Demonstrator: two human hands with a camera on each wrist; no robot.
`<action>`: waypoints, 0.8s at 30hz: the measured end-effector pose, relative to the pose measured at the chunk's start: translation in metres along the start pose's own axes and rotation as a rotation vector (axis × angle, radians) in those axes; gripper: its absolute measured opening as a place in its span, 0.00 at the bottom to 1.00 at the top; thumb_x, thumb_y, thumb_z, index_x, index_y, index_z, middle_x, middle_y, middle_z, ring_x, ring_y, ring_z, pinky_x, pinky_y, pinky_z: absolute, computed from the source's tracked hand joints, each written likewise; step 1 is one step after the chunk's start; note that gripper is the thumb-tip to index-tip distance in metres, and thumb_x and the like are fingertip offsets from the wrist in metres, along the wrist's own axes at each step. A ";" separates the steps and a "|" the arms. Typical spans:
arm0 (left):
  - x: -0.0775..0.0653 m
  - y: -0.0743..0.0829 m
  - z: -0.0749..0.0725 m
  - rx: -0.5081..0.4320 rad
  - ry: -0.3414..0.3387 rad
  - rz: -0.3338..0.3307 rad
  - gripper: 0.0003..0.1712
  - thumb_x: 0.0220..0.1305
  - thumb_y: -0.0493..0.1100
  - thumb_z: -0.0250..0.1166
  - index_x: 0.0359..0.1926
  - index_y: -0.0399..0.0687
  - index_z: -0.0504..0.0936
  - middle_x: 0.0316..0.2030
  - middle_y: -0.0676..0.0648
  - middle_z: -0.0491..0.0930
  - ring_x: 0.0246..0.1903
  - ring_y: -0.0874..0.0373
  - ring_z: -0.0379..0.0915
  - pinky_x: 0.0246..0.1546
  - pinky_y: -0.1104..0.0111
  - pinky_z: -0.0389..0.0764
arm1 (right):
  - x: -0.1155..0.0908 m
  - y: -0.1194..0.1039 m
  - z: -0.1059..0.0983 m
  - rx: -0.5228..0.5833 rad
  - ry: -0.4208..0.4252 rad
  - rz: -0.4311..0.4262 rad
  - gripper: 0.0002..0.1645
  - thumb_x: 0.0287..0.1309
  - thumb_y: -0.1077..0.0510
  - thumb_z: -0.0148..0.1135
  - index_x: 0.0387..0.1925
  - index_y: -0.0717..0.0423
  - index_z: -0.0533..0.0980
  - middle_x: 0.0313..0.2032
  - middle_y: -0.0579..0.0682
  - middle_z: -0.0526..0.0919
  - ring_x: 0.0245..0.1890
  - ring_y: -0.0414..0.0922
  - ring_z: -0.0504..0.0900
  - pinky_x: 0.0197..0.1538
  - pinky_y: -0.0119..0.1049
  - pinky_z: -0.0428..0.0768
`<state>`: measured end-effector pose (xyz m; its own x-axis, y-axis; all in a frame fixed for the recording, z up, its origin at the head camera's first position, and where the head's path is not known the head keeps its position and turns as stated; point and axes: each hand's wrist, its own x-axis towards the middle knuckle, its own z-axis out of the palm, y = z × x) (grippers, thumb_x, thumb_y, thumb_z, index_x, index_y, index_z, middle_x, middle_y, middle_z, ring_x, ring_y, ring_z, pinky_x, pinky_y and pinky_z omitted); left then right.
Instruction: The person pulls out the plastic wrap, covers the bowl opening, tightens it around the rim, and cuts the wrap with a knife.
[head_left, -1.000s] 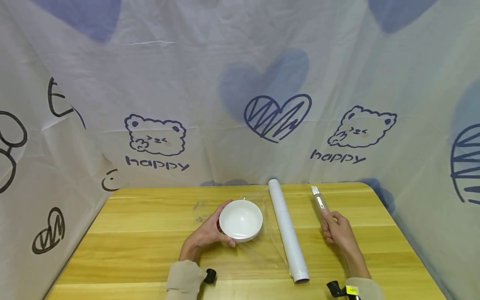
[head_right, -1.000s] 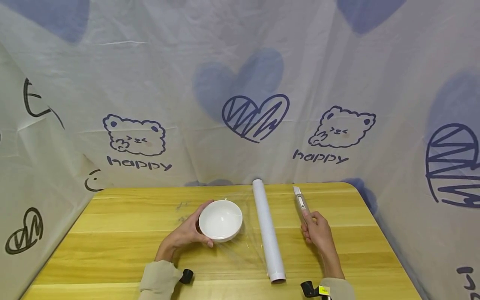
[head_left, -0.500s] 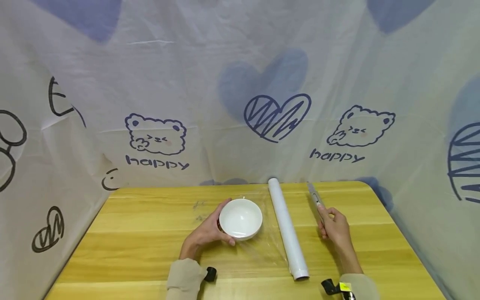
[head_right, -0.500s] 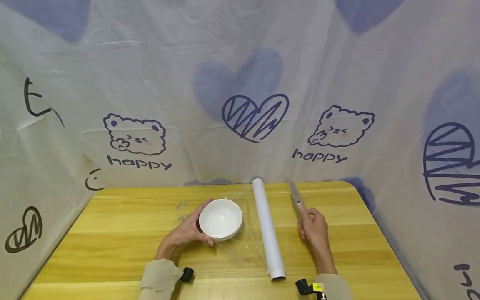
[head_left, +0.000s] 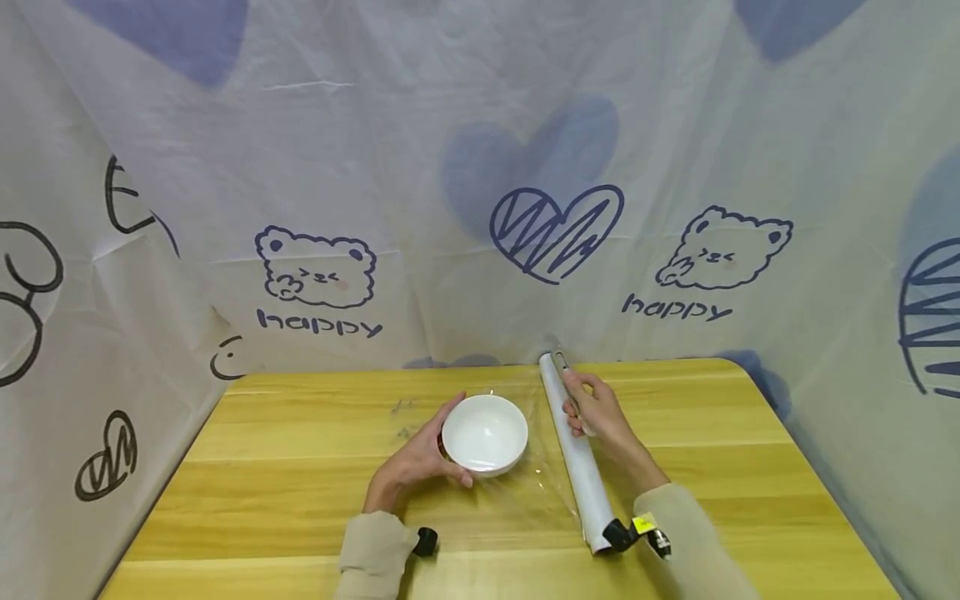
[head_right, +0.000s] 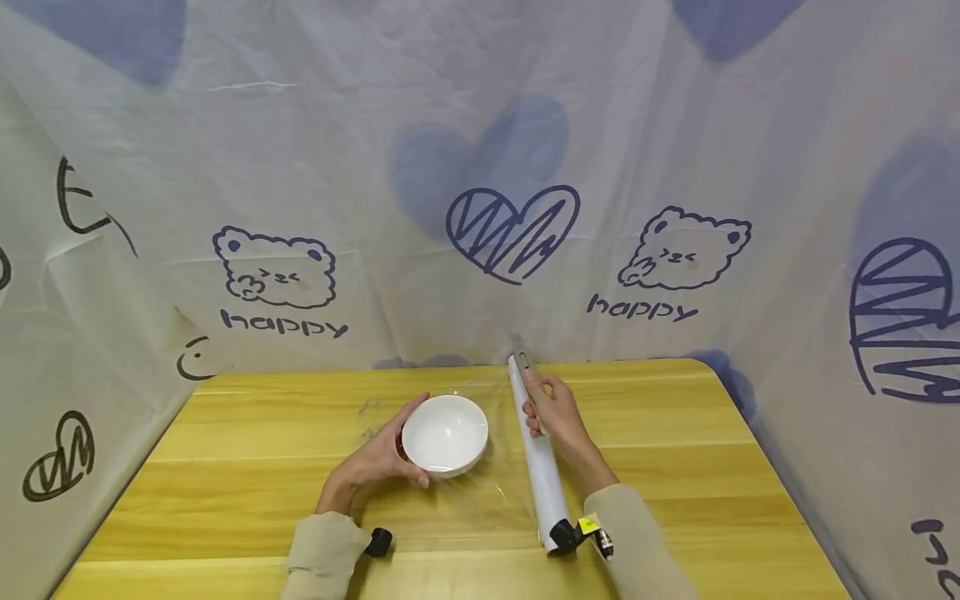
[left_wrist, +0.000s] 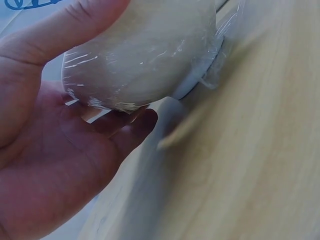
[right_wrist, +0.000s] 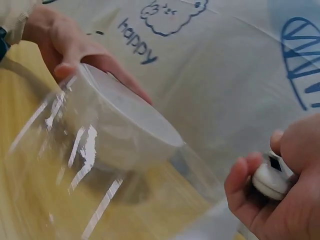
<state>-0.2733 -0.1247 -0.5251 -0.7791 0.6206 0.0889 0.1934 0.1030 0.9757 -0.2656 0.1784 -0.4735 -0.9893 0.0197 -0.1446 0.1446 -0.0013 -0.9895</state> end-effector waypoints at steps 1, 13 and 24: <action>-0.001 0.002 -0.001 -0.004 -0.004 -0.006 0.74 0.34 0.30 0.80 0.74 0.45 0.38 0.70 0.36 0.49 0.65 0.39 0.51 0.65 0.45 0.53 | 0.003 0.000 0.007 0.010 -0.010 0.007 0.25 0.69 0.44 0.46 0.48 0.64 0.63 0.18 0.51 0.69 0.12 0.39 0.66 0.16 0.31 0.70; 0.006 0.047 0.013 0.298 0.218 -0.044 0.51 0.57 0.52 0.68 0.74 0.51 0.49 0.72 0.47 0.47 0.70 0.48 0.43 0.66 0.50 0.53 | 0.023 0.014 0.036 -0.051 -0.041 0.057 0.18 0.72 0.50 0.44 0.44 0.63 0.63 0.24 0.57 0.74 0.17 0.43 0.73 0.24 0.40 0.79; 0.104 0.075 0.029 0.614 -0.016 -0.112 0.30 0.73 0.53 0.47 0.66 0.37 0.65 0.64 0.37 0.65 0.64 0.44 0.59 0.63 0.56 0.62 | 0.023 0.009 0.013 -0.153 0.000 0.039 0.17 0.72 0.53 0.43 0.50 0.65 0.61 0.26 0.60 0.76 0.19 0.46 0.76 0.30 0.50 0.83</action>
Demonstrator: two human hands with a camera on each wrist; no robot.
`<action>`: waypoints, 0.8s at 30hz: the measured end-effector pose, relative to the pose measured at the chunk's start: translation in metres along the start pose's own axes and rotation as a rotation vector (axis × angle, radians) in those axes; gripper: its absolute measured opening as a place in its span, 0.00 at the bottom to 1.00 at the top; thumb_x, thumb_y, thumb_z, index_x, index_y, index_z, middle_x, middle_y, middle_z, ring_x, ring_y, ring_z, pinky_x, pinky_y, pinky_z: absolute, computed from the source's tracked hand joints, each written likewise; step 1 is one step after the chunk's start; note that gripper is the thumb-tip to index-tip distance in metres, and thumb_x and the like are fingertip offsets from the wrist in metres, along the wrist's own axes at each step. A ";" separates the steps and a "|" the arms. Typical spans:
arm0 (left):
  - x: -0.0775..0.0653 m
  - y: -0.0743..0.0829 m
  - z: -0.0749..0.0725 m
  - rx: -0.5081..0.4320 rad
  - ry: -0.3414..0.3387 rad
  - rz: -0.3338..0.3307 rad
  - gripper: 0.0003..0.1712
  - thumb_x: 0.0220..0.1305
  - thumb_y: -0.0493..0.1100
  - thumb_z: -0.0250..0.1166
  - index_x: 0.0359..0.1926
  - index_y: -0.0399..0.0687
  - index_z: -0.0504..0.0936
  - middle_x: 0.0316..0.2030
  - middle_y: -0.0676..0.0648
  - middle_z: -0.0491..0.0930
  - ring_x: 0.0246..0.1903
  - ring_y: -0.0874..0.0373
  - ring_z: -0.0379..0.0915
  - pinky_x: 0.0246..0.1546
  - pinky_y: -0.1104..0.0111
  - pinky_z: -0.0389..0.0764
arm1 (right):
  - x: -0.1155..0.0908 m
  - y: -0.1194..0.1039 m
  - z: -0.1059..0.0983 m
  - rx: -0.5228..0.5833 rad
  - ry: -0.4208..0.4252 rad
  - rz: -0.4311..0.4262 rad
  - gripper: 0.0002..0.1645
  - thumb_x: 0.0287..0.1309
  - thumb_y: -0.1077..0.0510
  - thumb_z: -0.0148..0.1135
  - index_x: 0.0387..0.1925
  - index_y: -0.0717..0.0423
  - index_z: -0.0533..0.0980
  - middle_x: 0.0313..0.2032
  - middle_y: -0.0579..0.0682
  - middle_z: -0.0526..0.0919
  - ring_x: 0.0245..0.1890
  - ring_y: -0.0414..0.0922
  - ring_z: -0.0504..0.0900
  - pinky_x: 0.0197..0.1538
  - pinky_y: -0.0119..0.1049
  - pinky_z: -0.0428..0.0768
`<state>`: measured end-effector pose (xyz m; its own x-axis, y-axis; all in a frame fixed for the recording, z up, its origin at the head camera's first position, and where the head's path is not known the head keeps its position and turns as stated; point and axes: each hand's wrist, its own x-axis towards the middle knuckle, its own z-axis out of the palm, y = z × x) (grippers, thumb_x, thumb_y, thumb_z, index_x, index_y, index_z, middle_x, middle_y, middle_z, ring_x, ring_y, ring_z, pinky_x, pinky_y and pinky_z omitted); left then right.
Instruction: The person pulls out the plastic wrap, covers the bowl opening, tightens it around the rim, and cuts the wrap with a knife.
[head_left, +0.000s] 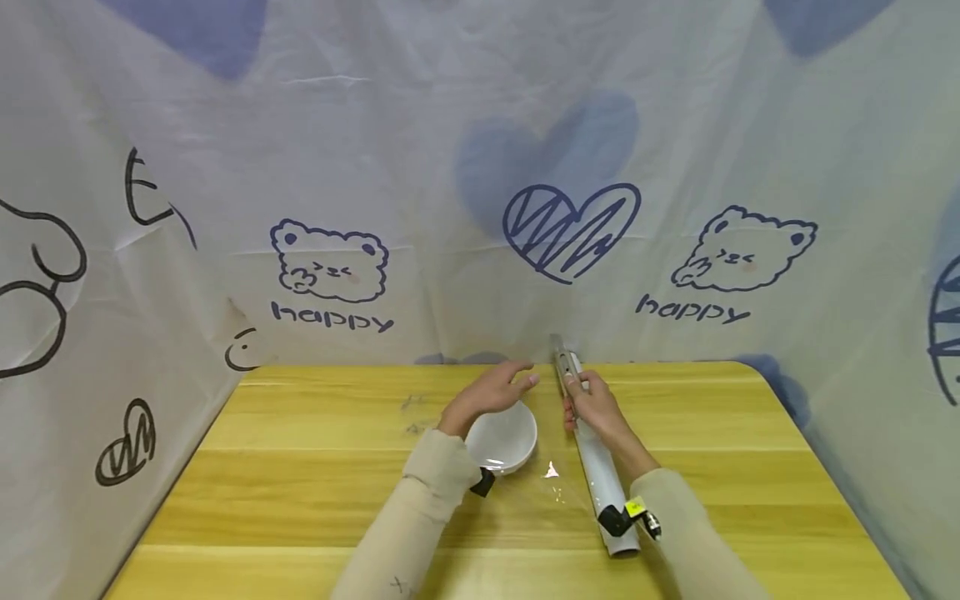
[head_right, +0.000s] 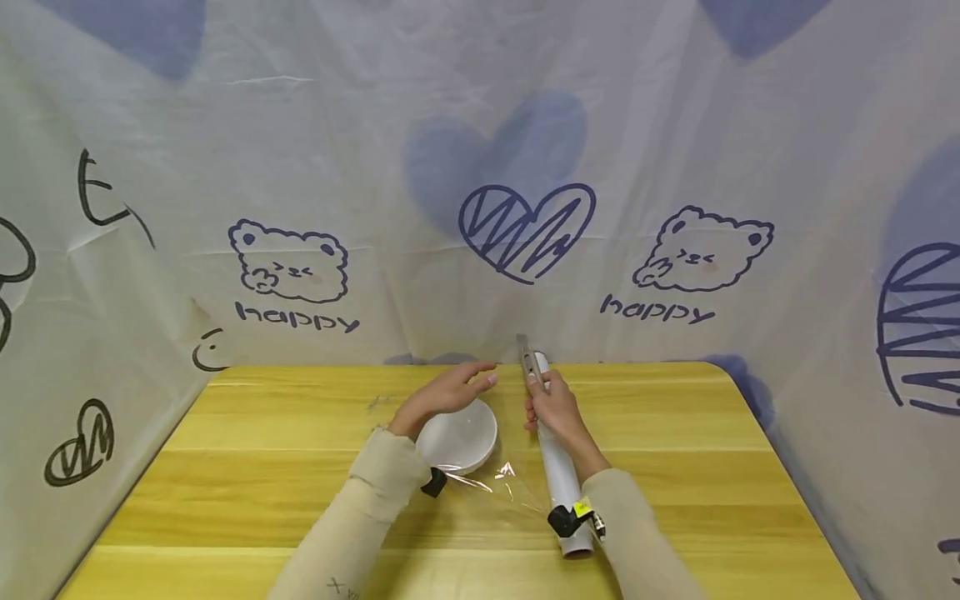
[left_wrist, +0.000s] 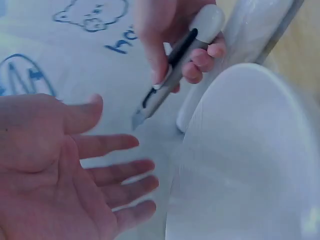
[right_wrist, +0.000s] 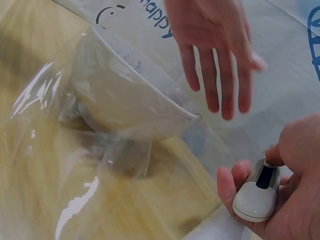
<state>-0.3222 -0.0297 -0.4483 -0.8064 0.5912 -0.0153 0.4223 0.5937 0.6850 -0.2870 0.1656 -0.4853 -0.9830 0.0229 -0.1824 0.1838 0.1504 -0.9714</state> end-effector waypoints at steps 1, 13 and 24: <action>0.016 -0.010 0.005 0.009 -0.017 -0.013 0.30 0.73 0.54 0.47 0.66 0.38 0.65 0.63 0.38 0.66 0.64 0.45 0.60 0.63 0.57 0.62 | 0.000 0.000 -0.002 -0.011 -0.003 -0.006 0.18 0.72 0.53 0.43 0.51 0.65 0.61 0.27 0.61 0.76 0.20 0.46 0.77 0.30 0.51 0.83; 0.184 -0.148 0.099 0.059 0.026 -0.139 0.27 0.68 0.60 0.49 0.34 0.43 0.83 0.33 0.49 0.82 0.33 0.57 0.76 0.34 0.68 0.76 | 0.000 0.008 -0.011 -0.034 0.036 -0.015 0.16 0.72 0.54 0.43 0.49 0.65 0.61 0.29 0.65 0.76 0.18 0.47 0.78 0.30 0.50 0.83; 0.099 -0.045 0.046 -0.407 0.067 -0.457 0.14 0.57 0.34 0.59 0.16 0.35 0.76 0.11 0.48 0.68 0.12 0.57 0.63 0.14 0.66 0.66 | -0.002 0.006 -0.011 -0.086 0.046 -0.041 0.15 0.71 0.57 0.45 0.47 0.68 0.63 0.29 0.69 0.76 0.17 0.50 0.81 0.26 0.49 0.82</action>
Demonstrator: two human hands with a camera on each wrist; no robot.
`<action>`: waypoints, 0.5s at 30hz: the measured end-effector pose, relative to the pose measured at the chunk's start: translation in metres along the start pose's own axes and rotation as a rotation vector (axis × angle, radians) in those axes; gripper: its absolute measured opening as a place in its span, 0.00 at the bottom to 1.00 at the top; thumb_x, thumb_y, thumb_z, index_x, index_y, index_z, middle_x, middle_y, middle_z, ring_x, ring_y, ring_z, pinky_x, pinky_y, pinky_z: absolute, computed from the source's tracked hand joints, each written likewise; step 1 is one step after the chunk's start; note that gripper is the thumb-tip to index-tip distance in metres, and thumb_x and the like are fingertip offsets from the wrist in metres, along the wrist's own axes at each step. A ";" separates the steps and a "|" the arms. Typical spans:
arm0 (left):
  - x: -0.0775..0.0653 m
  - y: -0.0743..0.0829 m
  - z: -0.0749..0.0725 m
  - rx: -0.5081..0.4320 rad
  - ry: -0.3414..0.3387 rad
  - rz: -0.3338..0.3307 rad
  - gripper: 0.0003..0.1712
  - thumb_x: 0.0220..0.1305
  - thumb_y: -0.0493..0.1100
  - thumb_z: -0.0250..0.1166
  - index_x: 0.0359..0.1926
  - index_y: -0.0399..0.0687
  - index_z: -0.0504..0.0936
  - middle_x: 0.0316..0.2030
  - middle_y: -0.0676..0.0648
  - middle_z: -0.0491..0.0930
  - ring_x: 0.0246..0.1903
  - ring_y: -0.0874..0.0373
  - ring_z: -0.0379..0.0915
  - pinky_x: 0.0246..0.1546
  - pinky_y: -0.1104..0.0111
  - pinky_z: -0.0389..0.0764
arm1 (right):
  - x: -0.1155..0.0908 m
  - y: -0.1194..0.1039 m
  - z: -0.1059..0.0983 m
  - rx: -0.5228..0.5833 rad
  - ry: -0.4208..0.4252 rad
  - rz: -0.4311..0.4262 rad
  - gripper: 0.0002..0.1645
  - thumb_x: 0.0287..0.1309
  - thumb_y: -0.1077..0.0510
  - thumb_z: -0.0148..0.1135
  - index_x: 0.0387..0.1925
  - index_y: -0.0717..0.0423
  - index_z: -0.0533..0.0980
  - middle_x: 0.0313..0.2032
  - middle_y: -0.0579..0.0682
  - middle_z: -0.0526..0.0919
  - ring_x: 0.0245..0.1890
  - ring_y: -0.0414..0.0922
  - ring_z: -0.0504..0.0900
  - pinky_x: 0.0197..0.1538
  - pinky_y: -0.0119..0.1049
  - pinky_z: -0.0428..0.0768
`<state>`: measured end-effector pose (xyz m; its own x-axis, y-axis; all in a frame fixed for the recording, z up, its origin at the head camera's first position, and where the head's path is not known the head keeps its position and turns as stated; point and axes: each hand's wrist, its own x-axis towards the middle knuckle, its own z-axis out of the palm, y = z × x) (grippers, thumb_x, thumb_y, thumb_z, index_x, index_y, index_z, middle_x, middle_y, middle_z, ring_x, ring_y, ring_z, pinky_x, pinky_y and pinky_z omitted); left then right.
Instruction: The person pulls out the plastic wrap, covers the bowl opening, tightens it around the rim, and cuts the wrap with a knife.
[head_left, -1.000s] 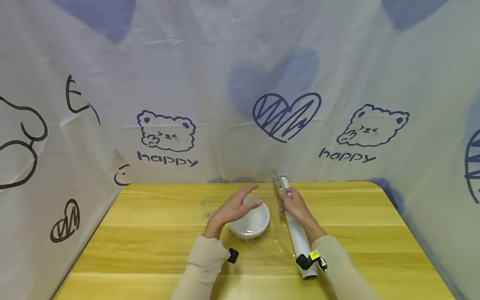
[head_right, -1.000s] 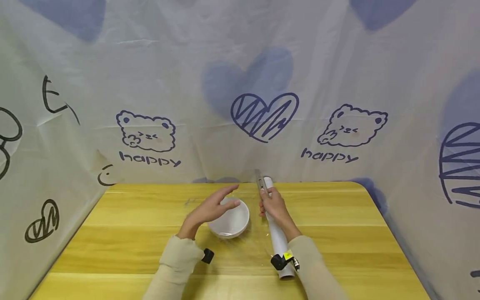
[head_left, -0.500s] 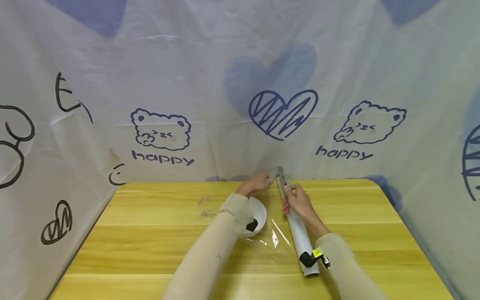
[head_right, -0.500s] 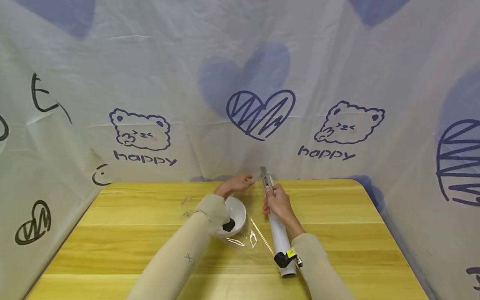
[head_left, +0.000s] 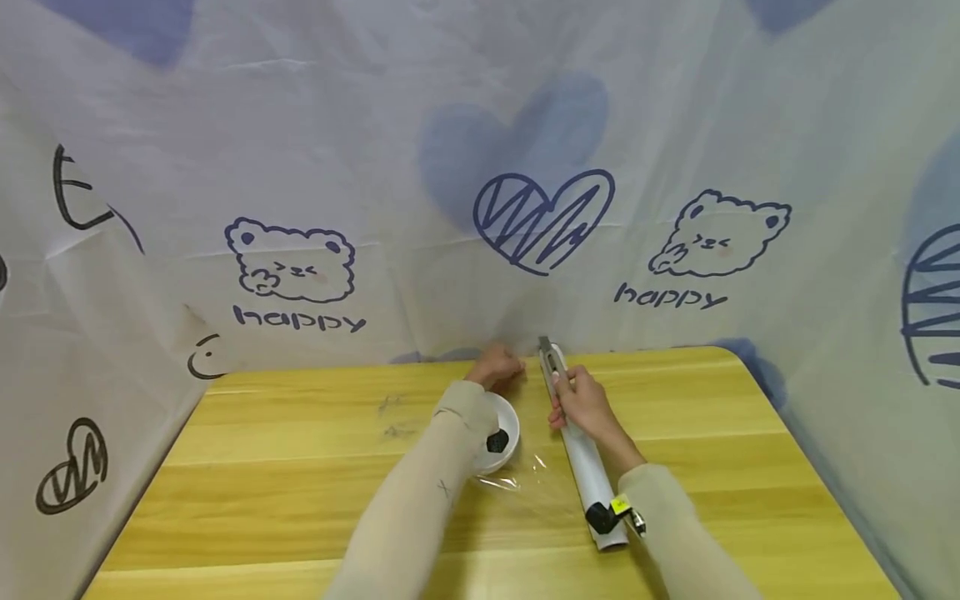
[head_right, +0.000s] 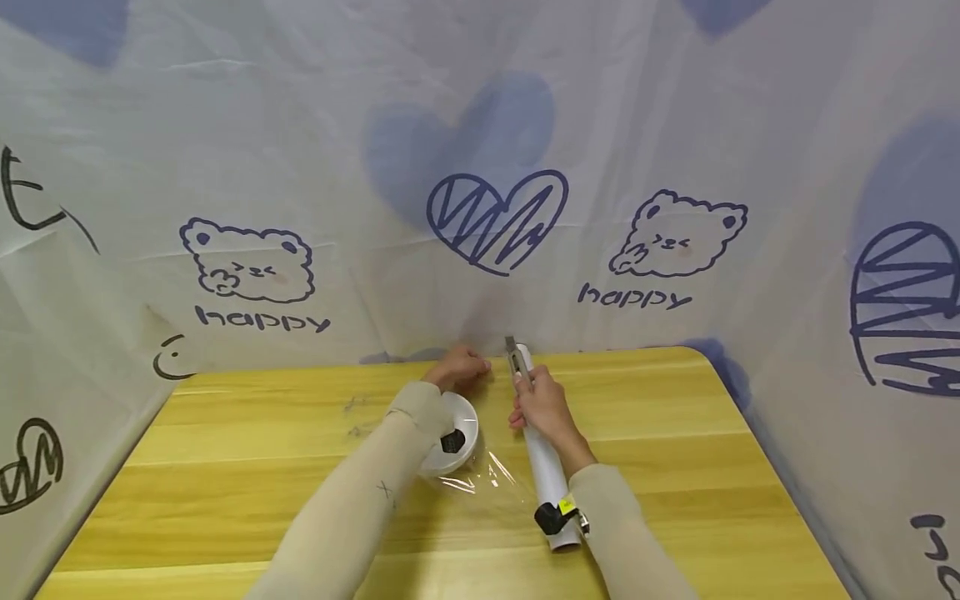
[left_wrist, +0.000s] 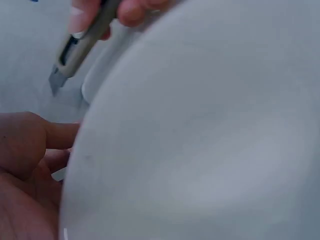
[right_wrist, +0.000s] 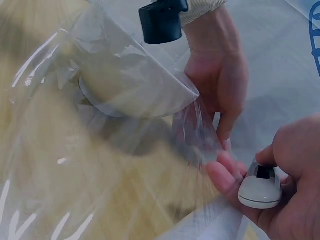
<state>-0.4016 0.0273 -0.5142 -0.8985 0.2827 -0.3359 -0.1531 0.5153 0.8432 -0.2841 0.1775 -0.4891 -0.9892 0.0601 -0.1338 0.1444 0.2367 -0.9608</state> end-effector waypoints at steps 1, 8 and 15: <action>-0.008 0.007 -0.003 -0.064 -0.015 -0.025 0.12 0.58 0.33 0.58 0.21 0.31 0.79 0.12 0.47 0.70 0.13 0.57 0.65 0.16 0.67 0.68 | 0.000 -0.002 0.000 -0.009 0.002 -0.005 0.15 0.71 0.57 0.45 0.47 0.68 0.63 0.29 0.69 0.76 0.17 0.51 0.81 0.26 0.49 0.82; -0.020 0.026 -0.014 -0.312 -0.203 -0.201 0.18 0.67 0.34 0.52 0.52 0.25 0.76 0.49 0.31 0.78 0.42 0.45 0.80 0.52 0.57 0.76 | 0.006 -0.005 0.001 -0.111 0.014 -0.020 0.14 0.71 0.56 0.47 0.45 0.66 0.65 0.25 0.65 0.77 0.14 0.50 0.81 0.24 0.50 0.82; -0.008 0.021 -0.013 -0.454 -0.335 -0.284 0.18 0.68 0.35 0.45 0.49 0.25 0.74 0.54 0.33 0.75 0.54 0.45 0.73 0.53 0.58 0.75 | 0.007 0.002 0.003 -0.223 0.058 -0.060 0.14 0.69 0.57 0.49 0.47 0.66 0.67 0.20 0.60 0.78 0.12 0.49 0.80 0.18 0.44 0.80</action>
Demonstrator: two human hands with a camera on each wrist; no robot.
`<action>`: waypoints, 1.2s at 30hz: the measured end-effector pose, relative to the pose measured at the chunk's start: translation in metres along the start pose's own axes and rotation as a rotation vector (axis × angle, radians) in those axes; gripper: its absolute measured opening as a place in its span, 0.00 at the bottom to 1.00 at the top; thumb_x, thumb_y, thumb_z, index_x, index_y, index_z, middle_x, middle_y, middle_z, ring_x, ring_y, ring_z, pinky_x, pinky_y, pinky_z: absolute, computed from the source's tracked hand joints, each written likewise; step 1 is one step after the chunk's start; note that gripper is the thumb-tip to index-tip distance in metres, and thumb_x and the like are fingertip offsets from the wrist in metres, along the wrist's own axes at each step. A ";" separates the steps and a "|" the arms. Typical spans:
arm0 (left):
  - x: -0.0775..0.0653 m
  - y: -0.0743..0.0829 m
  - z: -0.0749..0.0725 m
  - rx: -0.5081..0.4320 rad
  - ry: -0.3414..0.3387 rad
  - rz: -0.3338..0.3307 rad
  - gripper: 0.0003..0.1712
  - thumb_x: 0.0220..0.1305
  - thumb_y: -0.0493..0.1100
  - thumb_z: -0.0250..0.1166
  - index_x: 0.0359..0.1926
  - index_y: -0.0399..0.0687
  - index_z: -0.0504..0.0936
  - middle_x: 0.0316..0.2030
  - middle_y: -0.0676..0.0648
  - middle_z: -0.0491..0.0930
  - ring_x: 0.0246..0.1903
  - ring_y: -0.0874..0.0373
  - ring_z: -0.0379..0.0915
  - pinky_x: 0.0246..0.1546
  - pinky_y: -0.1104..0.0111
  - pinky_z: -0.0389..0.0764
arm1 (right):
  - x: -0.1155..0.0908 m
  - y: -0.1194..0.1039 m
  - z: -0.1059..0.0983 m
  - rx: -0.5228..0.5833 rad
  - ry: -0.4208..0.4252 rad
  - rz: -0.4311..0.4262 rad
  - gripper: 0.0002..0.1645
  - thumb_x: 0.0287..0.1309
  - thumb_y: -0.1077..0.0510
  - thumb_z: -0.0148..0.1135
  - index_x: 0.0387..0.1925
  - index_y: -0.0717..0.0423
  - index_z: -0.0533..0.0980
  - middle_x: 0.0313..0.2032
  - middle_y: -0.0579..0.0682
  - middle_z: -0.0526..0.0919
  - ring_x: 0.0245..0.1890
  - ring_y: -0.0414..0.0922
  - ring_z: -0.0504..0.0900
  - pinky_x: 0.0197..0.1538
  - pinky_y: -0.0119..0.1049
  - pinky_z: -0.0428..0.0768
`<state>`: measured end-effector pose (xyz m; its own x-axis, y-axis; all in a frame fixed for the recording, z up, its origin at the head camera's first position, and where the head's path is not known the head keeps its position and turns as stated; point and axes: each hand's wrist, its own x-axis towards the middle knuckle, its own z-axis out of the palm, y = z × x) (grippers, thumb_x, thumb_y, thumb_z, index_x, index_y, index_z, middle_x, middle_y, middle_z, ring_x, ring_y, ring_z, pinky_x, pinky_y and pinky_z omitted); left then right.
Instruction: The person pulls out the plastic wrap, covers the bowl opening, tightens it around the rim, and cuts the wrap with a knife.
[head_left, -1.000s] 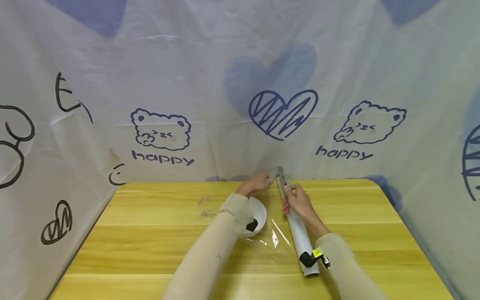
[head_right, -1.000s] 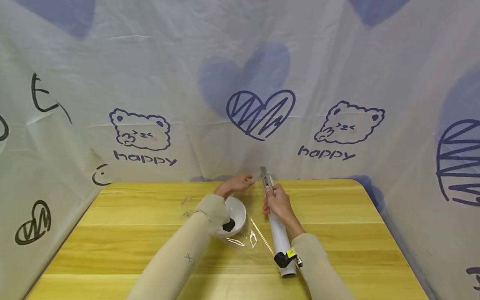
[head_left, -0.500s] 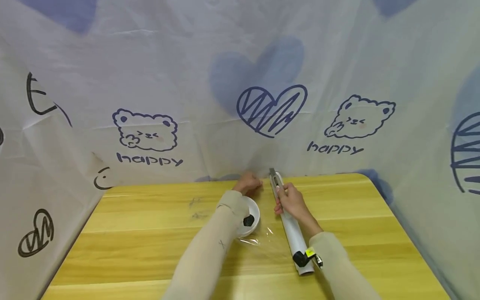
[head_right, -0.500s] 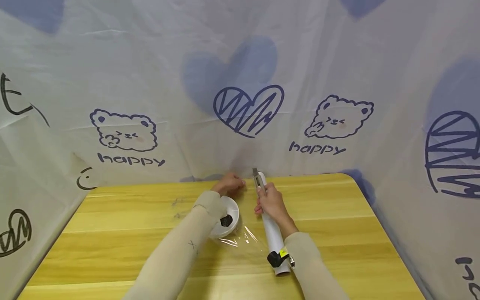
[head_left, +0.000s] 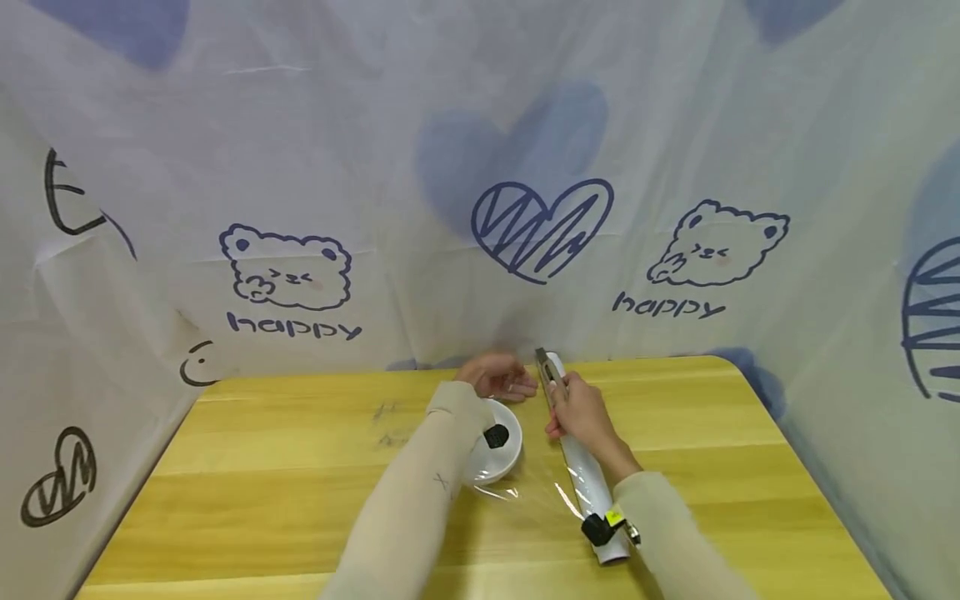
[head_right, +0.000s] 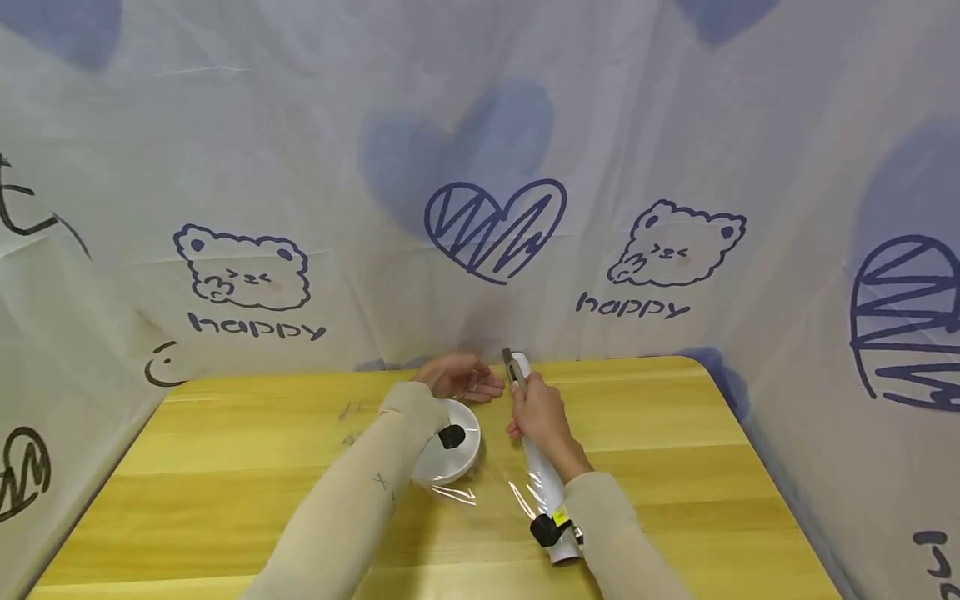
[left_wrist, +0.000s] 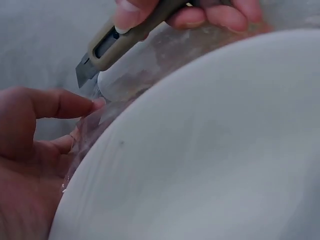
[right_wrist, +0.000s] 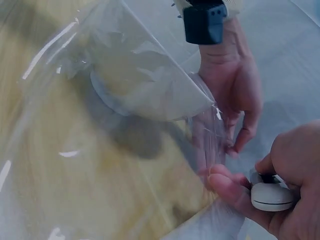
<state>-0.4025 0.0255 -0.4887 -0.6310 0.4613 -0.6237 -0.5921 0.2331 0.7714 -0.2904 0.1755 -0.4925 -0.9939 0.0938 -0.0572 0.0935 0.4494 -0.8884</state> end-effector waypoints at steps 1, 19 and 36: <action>0.001 -0.001 0.000 -0.023 -0.013 -0.015 0.17 0.68 0.35 0.44 0.48 0.27 0.74 0.54 0.34 0.75 0.54 0.45 0.73 0.53 0.59 0.75 | -0.001 0.001 0.001 -0.018 0.005 -0.006 0.15 0.69 0.58 0.49 0.48 0.67 0.67 0.19 0.59 0.77 0.12 0.49 0.80 0.17 0.44 0.80; 0.015 -0.006 -0.003 -0.346 -0.087 -0.008 0.11 0.65 0.32 0.45 0.41 0.27 0.71 0.48 0.29 0.77 0.44 0.43 0.79 0.53 0.56 0.74 | 0.002 -0.011 0.003 -0.357 0.091 -0.120 0.28 0.66 0.59 0.54 0.65 0.59 0.64 0.29 0.61 0.82 0.04 0.37 0.72 0.11 0.32 0.73; 0.018 -0.006 -0.001 -0.351 -0.105 -0.002 0.11 0.67 0.32 0.43 0.38 0.28 0.71 0.55 0.28 0.71 0.57 0.42 0.68 0.58 0.56 0.69 | -0.001 -0.013 0.005 -0.640 0.129 -0.207 0.27 0.64 0.58 0.56 0.63 0.61 0.67 0.37 0.69 0.82 0.31 0.63 0.82 0.32 0.53 0.81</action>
<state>-0.4110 0.0314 -0.5044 -0.5851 0.5510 -0.5950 -0.7411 -0.0654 0.6682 -0.2911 0.1654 -0.4829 -0.9838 0.0365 0.1754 -0.0429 0.9026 -0.4284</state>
